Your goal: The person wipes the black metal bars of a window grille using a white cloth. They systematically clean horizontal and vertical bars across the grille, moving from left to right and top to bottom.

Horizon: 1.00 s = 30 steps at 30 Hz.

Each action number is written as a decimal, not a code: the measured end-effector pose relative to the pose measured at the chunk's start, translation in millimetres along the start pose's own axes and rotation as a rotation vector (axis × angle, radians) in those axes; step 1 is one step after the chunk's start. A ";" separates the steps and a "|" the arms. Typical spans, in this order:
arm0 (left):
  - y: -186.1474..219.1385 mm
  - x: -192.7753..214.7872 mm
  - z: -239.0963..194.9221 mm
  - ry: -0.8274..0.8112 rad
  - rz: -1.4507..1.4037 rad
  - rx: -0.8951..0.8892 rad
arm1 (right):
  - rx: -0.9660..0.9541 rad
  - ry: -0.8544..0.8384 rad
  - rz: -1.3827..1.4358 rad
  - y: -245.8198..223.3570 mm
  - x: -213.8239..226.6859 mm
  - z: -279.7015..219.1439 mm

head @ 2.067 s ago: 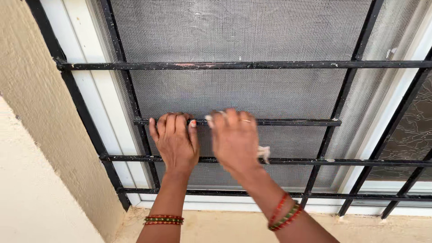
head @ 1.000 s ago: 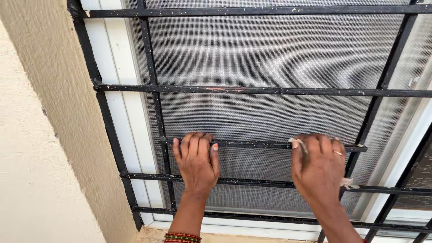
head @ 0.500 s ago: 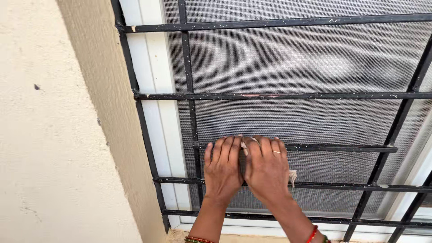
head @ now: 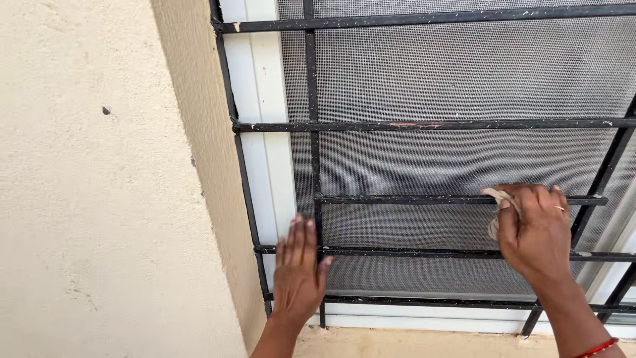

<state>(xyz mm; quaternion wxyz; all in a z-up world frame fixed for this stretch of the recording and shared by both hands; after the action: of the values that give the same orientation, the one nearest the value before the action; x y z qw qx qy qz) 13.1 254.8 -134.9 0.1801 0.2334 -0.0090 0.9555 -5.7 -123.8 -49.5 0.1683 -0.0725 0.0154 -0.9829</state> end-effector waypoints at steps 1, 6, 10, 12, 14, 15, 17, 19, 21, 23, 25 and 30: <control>-12.2 -2.3 -13.4 -0.033 0.047 0.060 | -0.013 0.010 0.015 -1.5 -1.8 -1.5; -21.8 -19.7 -46.3 -0.001 -0.029 0.129 | -0.027 0.026 -0.148 -37.5 -11.4 1.1; -20.0 -24.1 -40.7 0.036 -0.018 0.122 | 0.006 0.035 -0.079 -95.4 -29.3 7.1; -19.6 -22.7 -40.6 0.028 -0.009 0.124 | 0.052 0.005 -0.056 -132.2 -45.4 9.2; -19.1 -21.2 -39.6 0.016 -0.008 0.130 | 0.094 0.048 0.023 -176.6 -56.5 10.8; -18.8 -20.6 -39.2 0.009 -0.010 0.135 | 0.100 0.037 0.035 -197.9 -62.2 12.0; -17.4 -18.5 -38.3 0.010 -0.024 0.142 | 0.088 0.033 0.081 -237.2 -71.4 14.7; -16.0 -15.2 -37.4 0.028 -0.046 0.148 | 0.067 0.042 0.105 -262.0 -76.8 17.3; -15.8 -10.9 -37.5 0.045 -0.039 0.146 | 0.062 0.046 0.088 -270.7 -78.4 17.5; -16.9 -7.3 -38.3 0.036 -0.029 0.141 | 0.131 -0.003 0.135 -267.2 -79.3 15.0; -21.0 -4.5 -37.9 0.003 -0.019 0.131 | 0.191 -0.043 0.144 -251.5 -78.0 13.0; -23.4 -0.8 -36.5 -0.012 0.016 0.080 | 0.213 -0.091 0.005 -195.0 -60.4 11.4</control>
<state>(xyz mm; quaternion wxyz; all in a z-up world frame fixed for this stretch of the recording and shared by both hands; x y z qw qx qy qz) 5.7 280.1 -169.4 0.1627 0.2463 0.0264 0.9551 -11.8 80.0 -35.8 0.1781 -0.0987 -0.0969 -0.9742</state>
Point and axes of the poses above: each hand's wrist, its own z-axis towards the middle knuckle, its own x-axis out of the back of the hand, y = z × x, the point moved 6 cm from there along z, towards the middle knuckle, and after that the axes turned 9 degrees about y, right-handed, at the moved point
